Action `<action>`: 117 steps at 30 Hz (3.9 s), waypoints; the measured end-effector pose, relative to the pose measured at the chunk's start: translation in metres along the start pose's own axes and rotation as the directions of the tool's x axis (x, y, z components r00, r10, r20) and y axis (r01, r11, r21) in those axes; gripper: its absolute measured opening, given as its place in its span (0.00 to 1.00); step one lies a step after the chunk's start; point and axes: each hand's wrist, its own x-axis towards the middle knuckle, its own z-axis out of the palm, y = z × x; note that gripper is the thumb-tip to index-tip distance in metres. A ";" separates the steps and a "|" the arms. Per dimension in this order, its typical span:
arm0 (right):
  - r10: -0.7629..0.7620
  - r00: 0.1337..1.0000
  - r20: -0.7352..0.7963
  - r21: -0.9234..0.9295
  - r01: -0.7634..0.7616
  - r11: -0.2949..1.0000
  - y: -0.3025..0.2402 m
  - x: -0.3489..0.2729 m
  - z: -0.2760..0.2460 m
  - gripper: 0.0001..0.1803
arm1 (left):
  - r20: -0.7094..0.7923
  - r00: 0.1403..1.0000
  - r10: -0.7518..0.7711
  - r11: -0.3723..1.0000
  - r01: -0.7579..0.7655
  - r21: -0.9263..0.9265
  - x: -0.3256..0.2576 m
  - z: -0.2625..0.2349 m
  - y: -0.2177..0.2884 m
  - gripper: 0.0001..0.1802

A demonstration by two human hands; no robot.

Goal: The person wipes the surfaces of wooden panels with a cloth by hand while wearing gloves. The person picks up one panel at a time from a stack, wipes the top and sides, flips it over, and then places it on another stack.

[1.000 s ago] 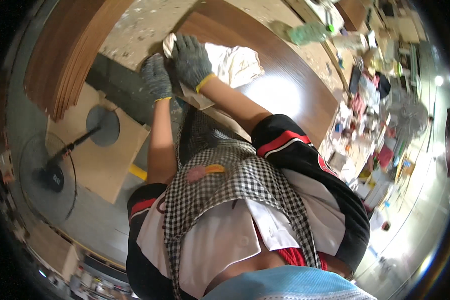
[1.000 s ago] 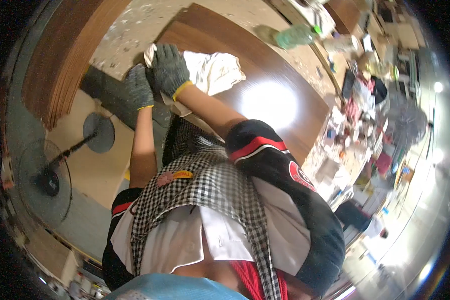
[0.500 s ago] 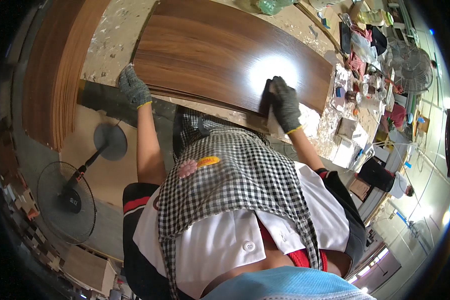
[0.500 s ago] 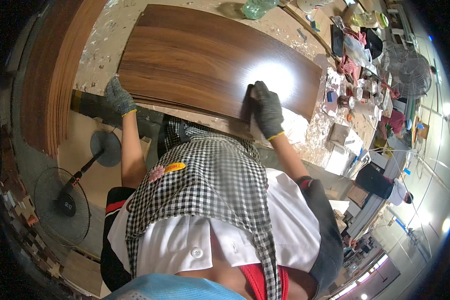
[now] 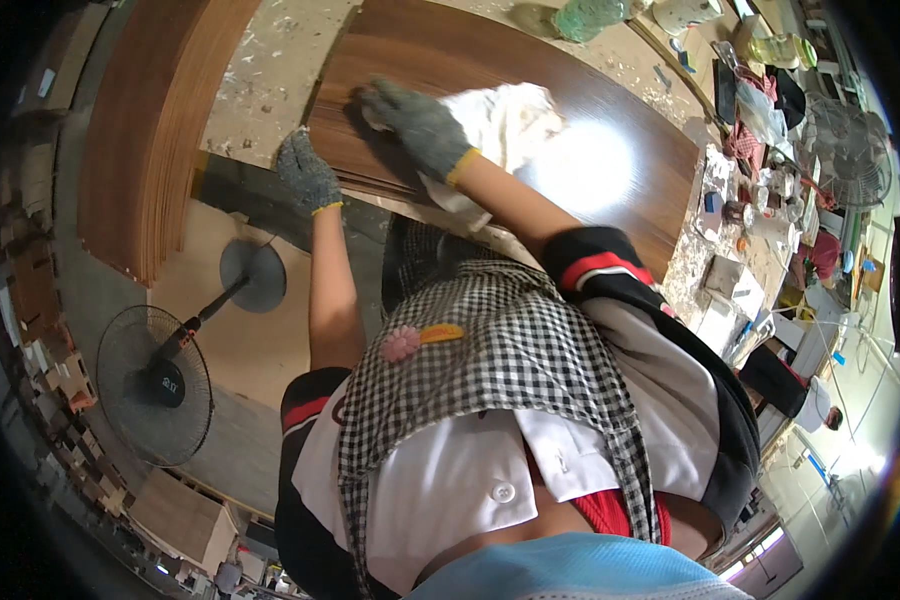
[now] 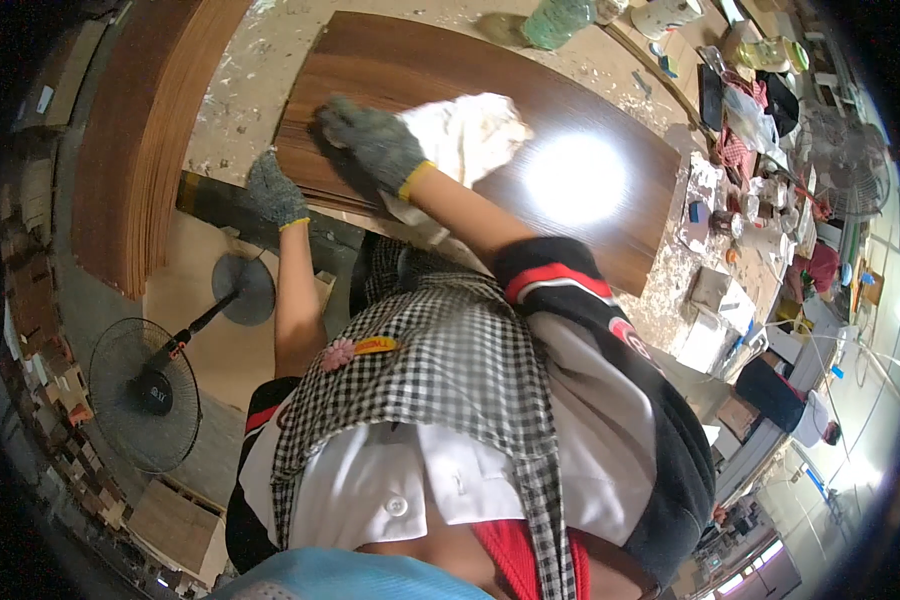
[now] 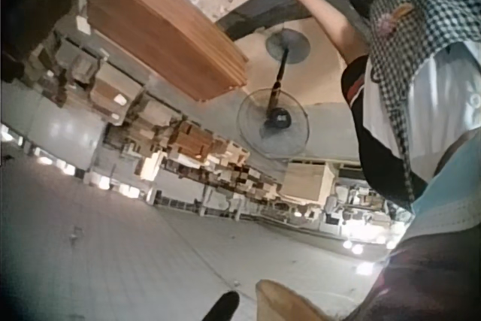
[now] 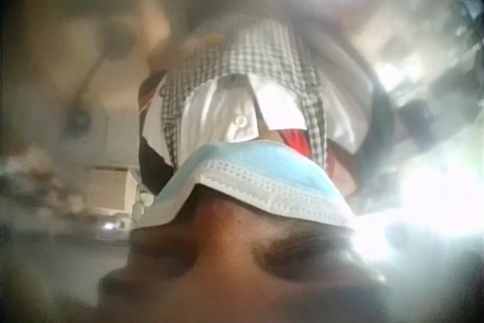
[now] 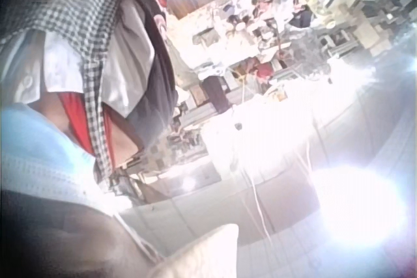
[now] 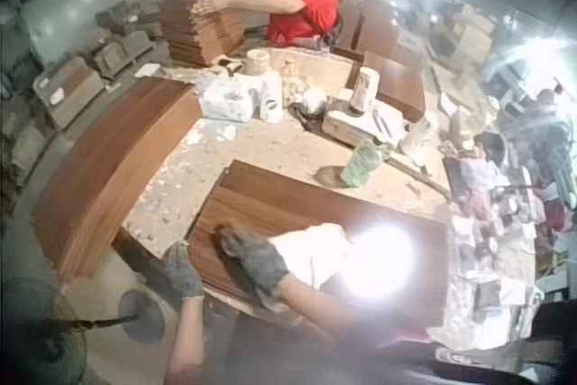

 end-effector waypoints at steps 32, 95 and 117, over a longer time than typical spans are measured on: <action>0.844 0.418 0.336 0.739 -0.672 0.039 0.073 -0.142 -0.203 0.22 | -0.014 0.999 -0.051 0.999 0.051 -0.020 -0.007 -0.008 -0.003 0.19; 0.516 0.819 0.249 0.964 -0.161 -0.210 0.184 -0.069 -0.201 0.33 | 0.007 0.991 0.132 0.946 -0.128 0.298 0.009 -0.037 -0.069 0.19; 0.137 0.911 0.389 0.013 -0.154 0.988 0.039 -0.025 -0.163 0.25 | 0.075 0.965 0.250 0.868 -0.258 0.424 -0.002 -0.023 -0.054 0.19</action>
